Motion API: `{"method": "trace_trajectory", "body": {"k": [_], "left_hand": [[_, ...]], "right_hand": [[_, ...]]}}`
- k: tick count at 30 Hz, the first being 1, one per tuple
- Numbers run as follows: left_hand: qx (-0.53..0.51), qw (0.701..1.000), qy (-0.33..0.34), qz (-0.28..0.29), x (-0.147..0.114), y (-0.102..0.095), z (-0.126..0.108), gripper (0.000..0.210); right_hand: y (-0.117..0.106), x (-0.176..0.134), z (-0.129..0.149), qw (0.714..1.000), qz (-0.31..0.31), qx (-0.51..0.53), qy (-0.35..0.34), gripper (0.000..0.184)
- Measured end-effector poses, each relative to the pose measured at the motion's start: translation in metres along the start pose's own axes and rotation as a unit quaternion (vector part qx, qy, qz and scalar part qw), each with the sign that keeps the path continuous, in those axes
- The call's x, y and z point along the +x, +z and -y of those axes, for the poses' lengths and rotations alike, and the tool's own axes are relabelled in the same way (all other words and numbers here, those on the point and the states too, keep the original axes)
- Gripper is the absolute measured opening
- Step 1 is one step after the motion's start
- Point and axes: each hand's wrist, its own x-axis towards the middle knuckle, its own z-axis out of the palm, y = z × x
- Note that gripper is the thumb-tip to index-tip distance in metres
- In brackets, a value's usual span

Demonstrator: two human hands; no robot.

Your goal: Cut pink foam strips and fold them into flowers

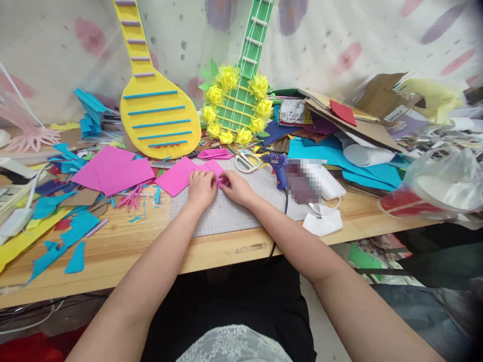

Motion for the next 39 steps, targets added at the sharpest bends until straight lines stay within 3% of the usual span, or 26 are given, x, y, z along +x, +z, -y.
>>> {"method": "trace_trajectory", "body": {"k": [14,18,31,39], "left_hand": [[0.03,0.999,0.0,-0.02,-0.002,0.003,0.0,0.016],[0.04,0.999,0.0,-0.028,-0.003,0.004,-0.001,0.018],[0.022,0.999,-0.005,-0.025,-0.006,0.004,0.001,0.022],[0.014,0.997,-0.069,-0.037,-0.007,0.002,0.001,0.027]], "right_hand": [[0.003,0.009,-0.013,0.997,0.008,0.068,0.023,0.033],[0.003,0.005,-0.008,0.999,0.002,0.037,0.007,0.021],[0.003,0.002,-0.003,1.0,0.001,-0.013,-0.005,0.021],[0.003,0.001,-0.003,1.0,0.008,-0.028,-0.009,0.022]]}}
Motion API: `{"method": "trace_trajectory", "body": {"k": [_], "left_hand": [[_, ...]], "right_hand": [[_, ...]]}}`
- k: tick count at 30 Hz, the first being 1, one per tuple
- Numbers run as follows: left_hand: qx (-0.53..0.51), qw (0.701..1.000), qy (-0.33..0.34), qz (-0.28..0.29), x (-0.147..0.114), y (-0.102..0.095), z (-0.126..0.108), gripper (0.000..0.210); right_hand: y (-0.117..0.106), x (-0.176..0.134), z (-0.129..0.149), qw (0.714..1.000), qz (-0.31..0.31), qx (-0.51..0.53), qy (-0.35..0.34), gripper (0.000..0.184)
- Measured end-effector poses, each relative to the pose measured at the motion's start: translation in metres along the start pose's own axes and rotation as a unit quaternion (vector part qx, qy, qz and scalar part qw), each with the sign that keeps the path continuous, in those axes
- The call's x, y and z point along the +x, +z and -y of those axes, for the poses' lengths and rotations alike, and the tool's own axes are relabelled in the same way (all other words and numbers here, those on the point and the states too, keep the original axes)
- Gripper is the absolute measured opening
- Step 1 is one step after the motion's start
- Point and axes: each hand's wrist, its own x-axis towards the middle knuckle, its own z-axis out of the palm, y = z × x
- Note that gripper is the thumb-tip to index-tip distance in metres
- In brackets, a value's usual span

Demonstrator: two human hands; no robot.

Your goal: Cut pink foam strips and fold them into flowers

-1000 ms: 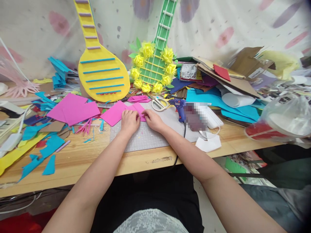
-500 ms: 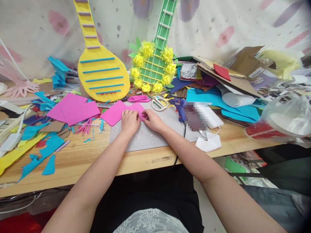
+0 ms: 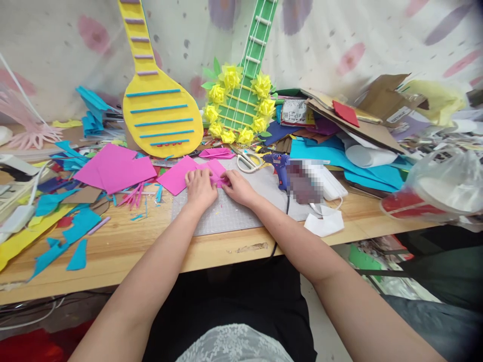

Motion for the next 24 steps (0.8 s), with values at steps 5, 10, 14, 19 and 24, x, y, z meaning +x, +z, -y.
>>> {"method": "trace_trajectory", "body": {"k": [5,10,14,19,24], "left_hand": [[0.009,0.998,-0.059,-0.028,0.0004,-0.0022,0.006,0.027],[-0.026,0.998,-0.039,-0.042,0.001,-0.0054,0.0084,0.023],[-0.044,0.999,0.013,-0.018,0.0005,-0.0049,0.0041,0.024],[-0.036,0.999,0.022,0.011,-0.0003,-0.003,0.0011,0.021],[-0.028,0.999,0.036,0.023,-0.0005,-0.0004,0.003,0.012]], "right_hand": [[-0.0009,-0.0008,0.0013,1.0,0.005,-0.004,0.001,0.022],[-0.0008,-0.0012,0.0012,1.0,0.01,-0.005,0.002,0.023],[0.0015,-0.0009,0.0024,1.0,0.001,-0.021,0.0,0.022],[0.0025,-0.0013,0.0055,0.999,-0.002,-0.053,-0.009,0.024],[-0.0024,-0.0042,0.001,0.998,0.027,-0.029,-0.043,0.036]]}}
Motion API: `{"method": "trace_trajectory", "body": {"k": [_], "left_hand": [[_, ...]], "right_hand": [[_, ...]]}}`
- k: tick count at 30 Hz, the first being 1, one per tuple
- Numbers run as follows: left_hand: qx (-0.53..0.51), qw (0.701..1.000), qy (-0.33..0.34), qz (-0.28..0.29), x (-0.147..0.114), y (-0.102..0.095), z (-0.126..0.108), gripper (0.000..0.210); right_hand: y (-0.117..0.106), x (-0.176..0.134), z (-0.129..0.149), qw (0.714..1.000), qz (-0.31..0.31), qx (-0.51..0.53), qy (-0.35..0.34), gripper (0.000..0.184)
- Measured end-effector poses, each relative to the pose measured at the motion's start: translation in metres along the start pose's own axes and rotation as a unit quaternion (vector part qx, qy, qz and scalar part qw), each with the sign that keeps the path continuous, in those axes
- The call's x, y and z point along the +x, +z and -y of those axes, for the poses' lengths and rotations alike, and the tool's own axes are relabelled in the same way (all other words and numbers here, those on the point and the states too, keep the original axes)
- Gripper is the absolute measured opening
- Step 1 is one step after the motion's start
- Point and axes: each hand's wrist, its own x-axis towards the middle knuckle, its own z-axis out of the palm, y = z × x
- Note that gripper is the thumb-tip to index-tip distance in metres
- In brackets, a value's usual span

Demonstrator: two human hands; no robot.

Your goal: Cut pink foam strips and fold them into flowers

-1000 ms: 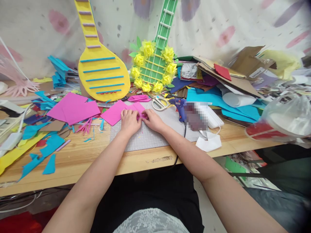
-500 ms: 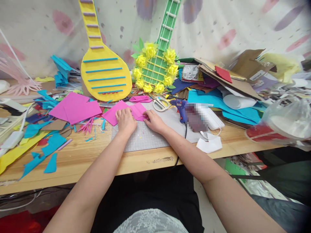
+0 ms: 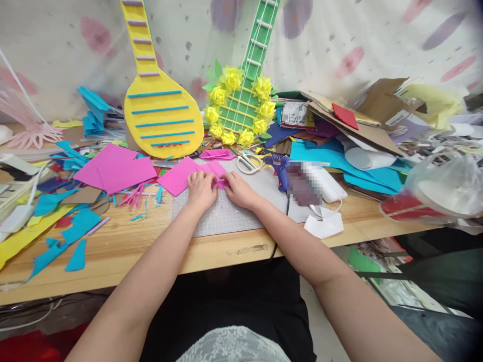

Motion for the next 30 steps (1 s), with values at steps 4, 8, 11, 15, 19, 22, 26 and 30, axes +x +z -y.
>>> {"method": "trace_trajectory", "body": {"k": [4,8,11,15,19,22,26,30], "left_hand": [[0.003,1.0,0.014,0.004,0.0,0.002,0.002,0.014],[0.006,0.999,0.032,0.012,0.001,-0.001,0.002,0.017],[-0.002,0.999,0.044,0.018,0.001,-0.003,0.002,0.019],[-0.033,0.998,0.046,0.008,0.005,-0.003,0.009,0.017],[-0.042,0.999,0.022,-0.018,0.008,-0.003,0.015,0.016],[-0.045,0.998,0.033,-0.017,0.008,-0.005,0.014,0.013],[-0.045,0.997,0.064,0.011,0.004,-0.01,0.01,0.015],[-0.039,0.996,0.077,0.037,0.001,-0.009,0.01,0.017]], "right_hand": [[-0.004,0.0,-0.007,0.999,-0.007,0.031,-0.016,0.042],[-0.007,0.009,-0.016,0.998,-0.047,0.04,-0.016,0.039],[-0.009,0.014,-0.021,0.998,-0.034,0.029,-0.032,0.041],[-0.012,0.012,-0.019,0.999,-0.017,0.026,-0.034,0.039],[-0.014,0.009,-0.011,0.999,-0.018,0.044,0.006,0.035],[-0.013,0.01,-0.008,0.998,-0.022,0.049,0.035,0.029],[-0.009,0.015,-0.006,0.997,-0.027,0.051,0.057,0.024],[-0.005,0.018,-0.006,0.996,-0.034,0.041,0.065,0.025]]}}
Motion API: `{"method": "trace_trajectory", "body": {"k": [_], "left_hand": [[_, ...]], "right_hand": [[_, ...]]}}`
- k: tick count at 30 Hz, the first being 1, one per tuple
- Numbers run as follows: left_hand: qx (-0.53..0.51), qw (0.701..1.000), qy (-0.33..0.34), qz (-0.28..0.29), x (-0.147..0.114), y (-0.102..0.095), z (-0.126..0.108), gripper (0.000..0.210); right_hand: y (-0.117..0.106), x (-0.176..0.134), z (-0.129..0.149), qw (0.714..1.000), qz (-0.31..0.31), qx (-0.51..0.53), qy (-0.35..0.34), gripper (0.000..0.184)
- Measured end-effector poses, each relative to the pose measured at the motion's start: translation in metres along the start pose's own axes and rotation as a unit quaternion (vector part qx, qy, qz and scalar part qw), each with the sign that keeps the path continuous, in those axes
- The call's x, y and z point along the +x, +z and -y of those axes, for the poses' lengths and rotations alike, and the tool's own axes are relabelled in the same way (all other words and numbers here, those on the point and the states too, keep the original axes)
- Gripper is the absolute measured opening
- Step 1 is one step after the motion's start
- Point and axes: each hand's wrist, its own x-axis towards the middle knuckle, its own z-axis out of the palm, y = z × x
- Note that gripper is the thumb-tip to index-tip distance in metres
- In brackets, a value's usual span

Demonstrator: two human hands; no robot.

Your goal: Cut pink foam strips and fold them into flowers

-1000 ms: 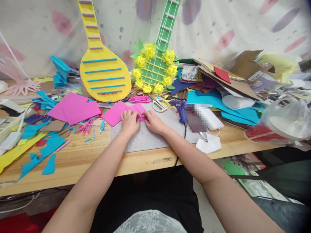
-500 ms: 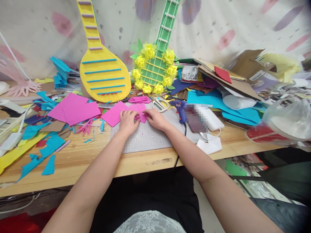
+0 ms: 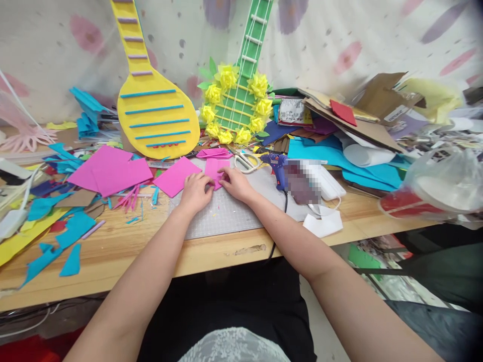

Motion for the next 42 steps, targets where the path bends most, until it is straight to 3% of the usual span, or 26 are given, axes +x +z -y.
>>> {"method": "trace_trajectory", "body": {"k": [10,27,42], "left_hand": [[-0.01,0.999,-0.03,-0.004,0.0,0.008,0.002,0.018],[0.016,0.998,-0.056,0.022,-0.001,0.004,-0.004,0.03],[0.023,0.995,-0.099,0.001,0.002,0.008,-0.012,0.023]], "right_hand": [[0.006,0.002,-0.002,1.0,-0.011,-0.023,-0.002,0.024],[0.009,-0.001,0.002,0.997,-0.024,-0.075,-0.014,0.023],[0.013,-0.002,-0.001,0.992,-0.028,-0.116,-0.031,0.024]]}}
